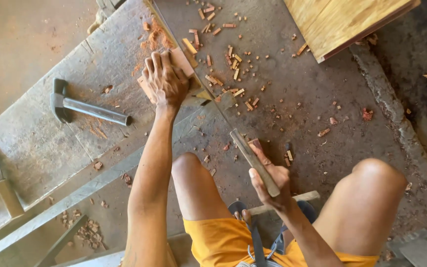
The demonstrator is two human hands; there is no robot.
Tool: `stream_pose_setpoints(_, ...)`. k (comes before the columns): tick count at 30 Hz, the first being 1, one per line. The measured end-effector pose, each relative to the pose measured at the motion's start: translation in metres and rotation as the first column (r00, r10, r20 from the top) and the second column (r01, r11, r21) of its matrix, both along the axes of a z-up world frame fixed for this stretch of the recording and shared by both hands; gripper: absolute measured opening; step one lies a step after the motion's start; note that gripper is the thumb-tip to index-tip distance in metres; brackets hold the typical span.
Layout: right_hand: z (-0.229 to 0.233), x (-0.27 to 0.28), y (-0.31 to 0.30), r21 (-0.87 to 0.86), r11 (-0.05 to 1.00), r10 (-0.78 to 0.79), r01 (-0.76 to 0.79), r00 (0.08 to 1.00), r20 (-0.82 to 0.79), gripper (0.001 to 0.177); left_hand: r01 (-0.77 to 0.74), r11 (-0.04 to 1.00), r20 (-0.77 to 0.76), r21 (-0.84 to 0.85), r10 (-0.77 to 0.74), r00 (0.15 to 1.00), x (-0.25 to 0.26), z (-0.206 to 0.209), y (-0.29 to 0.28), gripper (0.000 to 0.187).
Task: Using a hand saw to cut a small wooden piece for furniture.
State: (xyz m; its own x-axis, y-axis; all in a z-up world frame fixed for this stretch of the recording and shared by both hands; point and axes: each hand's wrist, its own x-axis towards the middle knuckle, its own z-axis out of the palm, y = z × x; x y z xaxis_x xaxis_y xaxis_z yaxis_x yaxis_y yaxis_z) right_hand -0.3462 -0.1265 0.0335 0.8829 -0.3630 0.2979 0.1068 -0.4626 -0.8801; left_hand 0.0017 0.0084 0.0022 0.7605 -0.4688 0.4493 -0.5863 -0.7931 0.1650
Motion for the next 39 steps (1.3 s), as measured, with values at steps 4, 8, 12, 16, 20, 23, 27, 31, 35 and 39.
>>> stream_pose_setpoints(4, 0.000, -0.055, 0.016, 0.240, 0.969, -0.082, 0.057, 0.992, 0.095, 0.051, -0.002, 1.000, 0.011, 0.009, 0.002, 1.000, -0.017, -0.006, 0.006, 0.038)
stream_pose_setpoints(8, 0.028, -0.101, -0.026, 0.715, 0.699, -0.149, -0.006, 0.977, 0.154, 0.056, -0.032, 0.999, -0.007, 0.006, 0.032, 0.999, -0.011, 0.005, -0.003, 0.034)
stream_pose_setpoints(12, 0.094, -0.035, -0.078, 0.584, 0.809, -0.116, 0.061, 0.991, 0.058, 0.049, -0.021, 1.000, 0.022, 0.017, 0.020, 1.000, -0.004, 0.000, -0.003, 0.031)
stream_pose_setpoints(16, 0.097, 0.044, -0.105, 0.588, 0.796, -0.058, 0.145, 0.985, -0.165, 0.032, -0.055, 0.997, 0.022, 0.048, 0.054, 0.998, -0.005, -0.007, -0.001, 0.028)
stream_pose_setpoints(20, 0.048, 0.055, -0.107, 0.708, 0.677, -0.056, 0.198, 0.974, -0.219, 0.058, -0.054, 0.998, 0.020, 0.027, 0.053, 0.998, -0.007, -0.019, -0.001, 0.046)
stream_pose_setpoints(23, 0.033, 0.054, -0.109, 0.845, 0.487, -0.017, 0.220, 0.970, -0.243, 0.063, 0.019, 0.999, 0.074, 0.040, -0.022, 0.997, -0.018, -0.022, 0.011, 0.083)
stream_pose_setpoints(27, 0.028, 0.070, -0.106, 0.917, 0.315, -0.034, 0.245, 0.968, -0.247, 0.061, 0.110, 0.988, -0.070, 0.104, -0.104, 0.992, -0.023, 0.004, 0.006, 0.107)
stream_pose_setpoints(31, 0.008, 0.068, -0.108, 0.866, 0.373, -0.135, 0.334, 0.943, -0.305, 0.067, -0.103, 0.980, -0.396, -0.171, 0.027, 0.918, -0.066, 0.018, -0.022, 0.101)
stream_pose_setpoints(35, 0.025, 0.038, -0.087, 0.720, 0.576, -0.116, 0.387, 0.910, -0.397, 0.072, -0.158, 0.524, -0.402, -0.837, -0.393, 0.827, -0.097, 0.002, -0.039, 0.099)
stream_pose_setpoints(39, 0.040, 0.019, -0.092, 0.684, 0.721, 0.217, 0.112, 0.901, -0.376, 0.078, -0.207, 0.472, -0.445, -0.857, -0.474, 0.760, -0.121, 0.000, -0.047, 0.078)
